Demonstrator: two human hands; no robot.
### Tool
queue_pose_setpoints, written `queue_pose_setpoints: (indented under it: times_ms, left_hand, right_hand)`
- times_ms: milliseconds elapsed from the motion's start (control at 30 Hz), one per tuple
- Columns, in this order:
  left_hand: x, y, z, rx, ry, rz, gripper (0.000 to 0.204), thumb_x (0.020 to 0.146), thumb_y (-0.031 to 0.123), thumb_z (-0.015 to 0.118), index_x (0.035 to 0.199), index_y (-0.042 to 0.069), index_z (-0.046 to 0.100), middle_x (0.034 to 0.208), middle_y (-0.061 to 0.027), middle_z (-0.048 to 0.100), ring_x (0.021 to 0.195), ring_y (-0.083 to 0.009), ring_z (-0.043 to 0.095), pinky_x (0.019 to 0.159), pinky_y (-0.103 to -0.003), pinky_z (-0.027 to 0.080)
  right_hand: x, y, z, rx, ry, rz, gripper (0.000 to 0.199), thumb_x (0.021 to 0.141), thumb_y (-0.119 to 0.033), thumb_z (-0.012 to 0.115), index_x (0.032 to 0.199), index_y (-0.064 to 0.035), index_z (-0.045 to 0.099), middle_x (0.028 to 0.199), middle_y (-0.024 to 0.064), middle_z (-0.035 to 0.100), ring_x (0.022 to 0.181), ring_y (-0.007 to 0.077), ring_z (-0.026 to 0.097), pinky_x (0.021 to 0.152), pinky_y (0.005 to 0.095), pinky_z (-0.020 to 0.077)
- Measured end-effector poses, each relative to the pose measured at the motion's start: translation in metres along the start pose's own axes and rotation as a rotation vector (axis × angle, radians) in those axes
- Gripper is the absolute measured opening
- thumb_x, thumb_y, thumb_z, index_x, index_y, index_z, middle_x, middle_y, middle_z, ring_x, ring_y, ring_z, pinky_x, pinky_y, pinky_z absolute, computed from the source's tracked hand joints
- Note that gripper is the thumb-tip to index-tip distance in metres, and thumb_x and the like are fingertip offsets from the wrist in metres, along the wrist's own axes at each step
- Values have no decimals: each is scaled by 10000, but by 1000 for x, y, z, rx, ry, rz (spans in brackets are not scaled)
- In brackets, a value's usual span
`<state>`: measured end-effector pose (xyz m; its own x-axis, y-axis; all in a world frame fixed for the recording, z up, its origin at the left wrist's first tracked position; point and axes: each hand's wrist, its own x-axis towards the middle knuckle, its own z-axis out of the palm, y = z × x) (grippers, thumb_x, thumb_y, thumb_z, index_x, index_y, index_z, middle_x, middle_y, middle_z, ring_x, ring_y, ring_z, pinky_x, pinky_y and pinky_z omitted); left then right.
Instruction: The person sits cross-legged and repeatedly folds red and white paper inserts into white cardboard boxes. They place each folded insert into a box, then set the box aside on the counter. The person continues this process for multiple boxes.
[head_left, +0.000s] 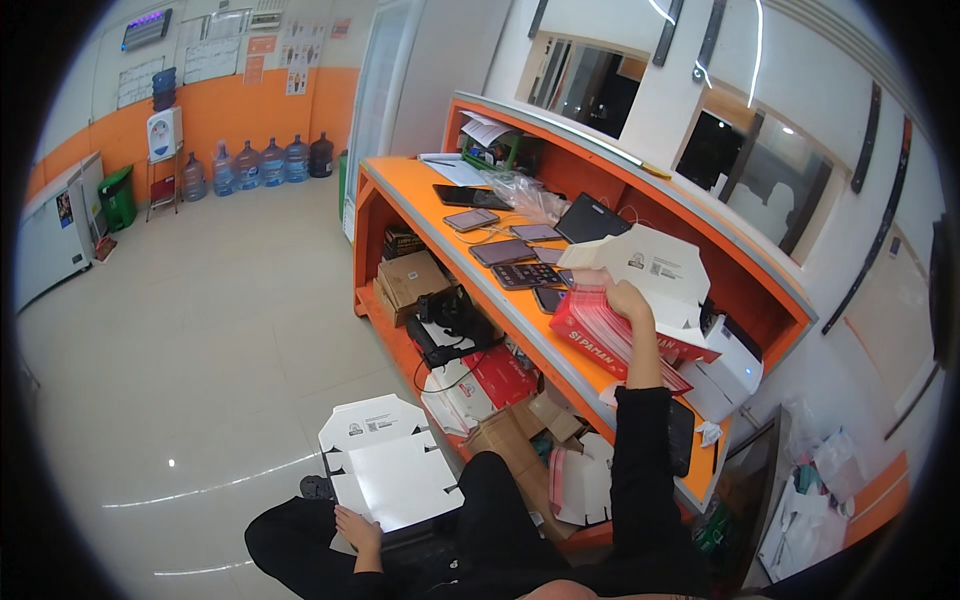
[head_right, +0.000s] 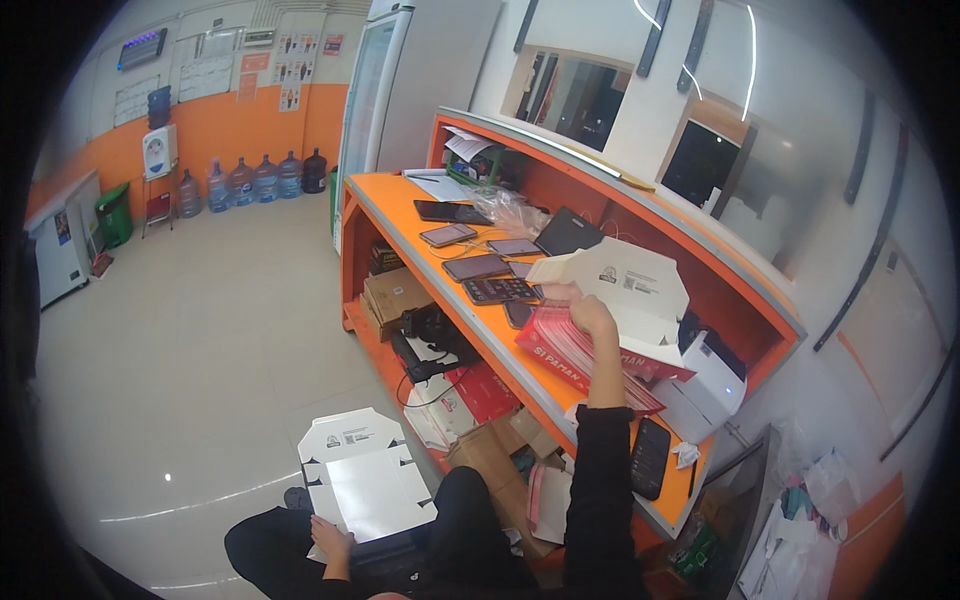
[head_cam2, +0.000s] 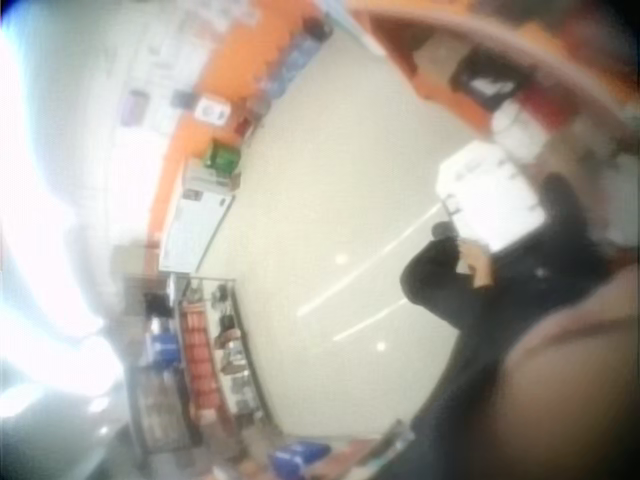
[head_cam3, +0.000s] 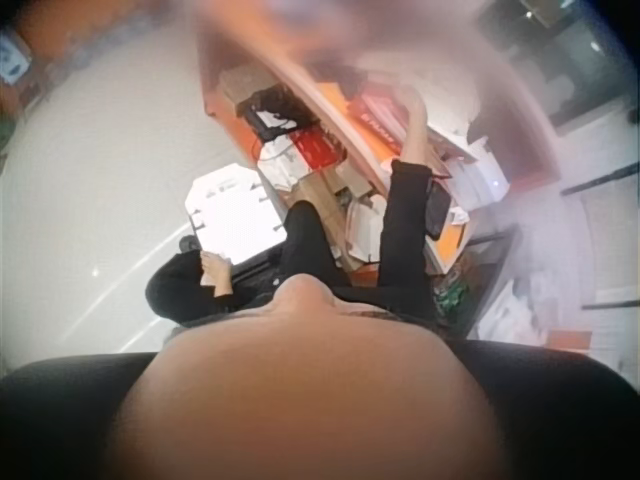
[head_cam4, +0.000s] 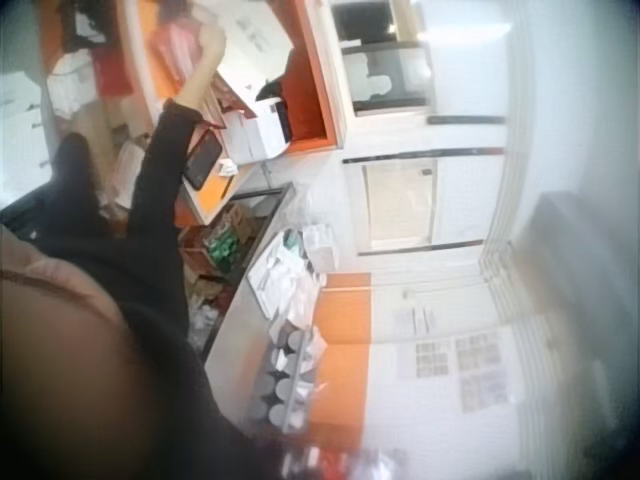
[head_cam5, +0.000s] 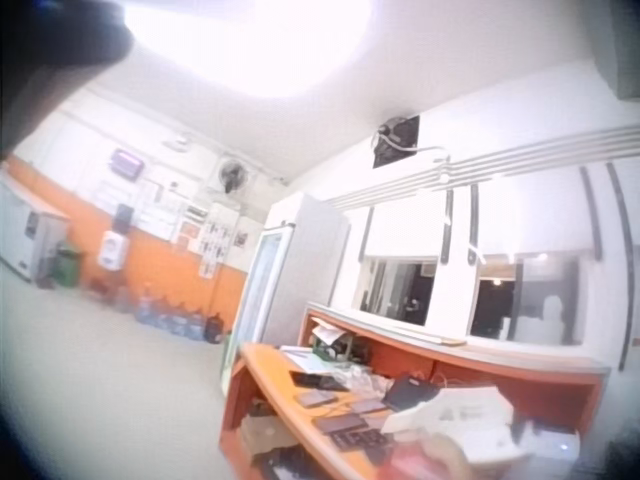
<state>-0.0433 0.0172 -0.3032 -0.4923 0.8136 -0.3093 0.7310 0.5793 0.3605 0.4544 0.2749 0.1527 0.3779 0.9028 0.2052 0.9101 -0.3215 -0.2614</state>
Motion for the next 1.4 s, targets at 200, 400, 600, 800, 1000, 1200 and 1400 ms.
queue_pose_setpoints:
  times_ms: [200, 400, 600, 800, 1000, 1200, 1400]
  left_hand:
    - [3, -8, 17, 29, 111, 14, 991, 666, 261, 771, 1378, -112, 192, 1433, -255, 277, 1320, -356, 302, 1107, -401, 235]
    - [-8, -16, 17, -189, 292, 142, 703, 632, 134, 720, 1215, -115, 417, 1284, -277, 420, 1266, -416, 341, 1100, -427, 234]
    - [-8, -5, -10, -328, 154, -20, 868, 557, 87, 822, 1258, -32, 323, 1365, -211, 283, 1275, -390, 292, 1047, -439, 307]
    - [-3, -12, -17, -430, 76, -65, 851, 551, 90, 830, 1227, -9, 323, 1372, -203, 261, 1288, -386, 256, 1059, -452, 275]
    - [-2, -14, -7, -388, 161, -5, 837, 534, 100, 831, 1191, -12, 324, 1344, -267, 259, 1290, -416, 240, 1070, -454, 229]
    - [-5, -7, -8, -372, 190, 1, 811, 549, 57, 813, 1188, -15, 320, 1346, -271, 249, 1306, -427, 218, 1075, -469, 209]
    - [-10, -1, -17, -334, 211, 77, 788, 567, 27, 788, 1198, -20, 318, 1366, -275, 233, 1315, -432, 208, 1077, -498, 198]
  right_hand:
    - [-63, -74, 8, 195, 102, -60, 900, 755, -391, 684, 1338, 107, 214, 1138, 380, 522, 1089, 482, 522, 938, 423, 430]
    - [-118, -119, 41, -143, 694, -231, 580, 784, -235, 671, 1234, 12, 401, 972, 198, 606, 973, 368, 572, 852, 442, 454]
    - [-228, -191, 221, 527, -269, -790, 274, 790, -151, 653, 1023, -25, 583, 986, 141, 597, 972, 291, 568, 874, 386, 439]
    - [-347, -214, 433, 409, -1038, -982, 369, 786, -239, 659, 1079, -26, 585, 995, 189, 595, 952, 326, 581, 812, 393, 481]
    - [-390, -254, 446, 347, -753, -864, 658, 746, -328, 696, 1294, -70, 441, 1112, 207, 476, 999, 370, 547, 819, 432, 477]
    - [-381, -267, 446, 310, -810, -772, 662, 699, -416, 722, 1225, -94, 483, 1047, 193, 493, 954, 366, 569, 781, 434, 484]
    - [-386, -266, 449, 405, -782, -645, 612, 682, -397, 757, 1128, -82, 481, 975, 162, 519, 855, 312, 585, 729, 405, 486]
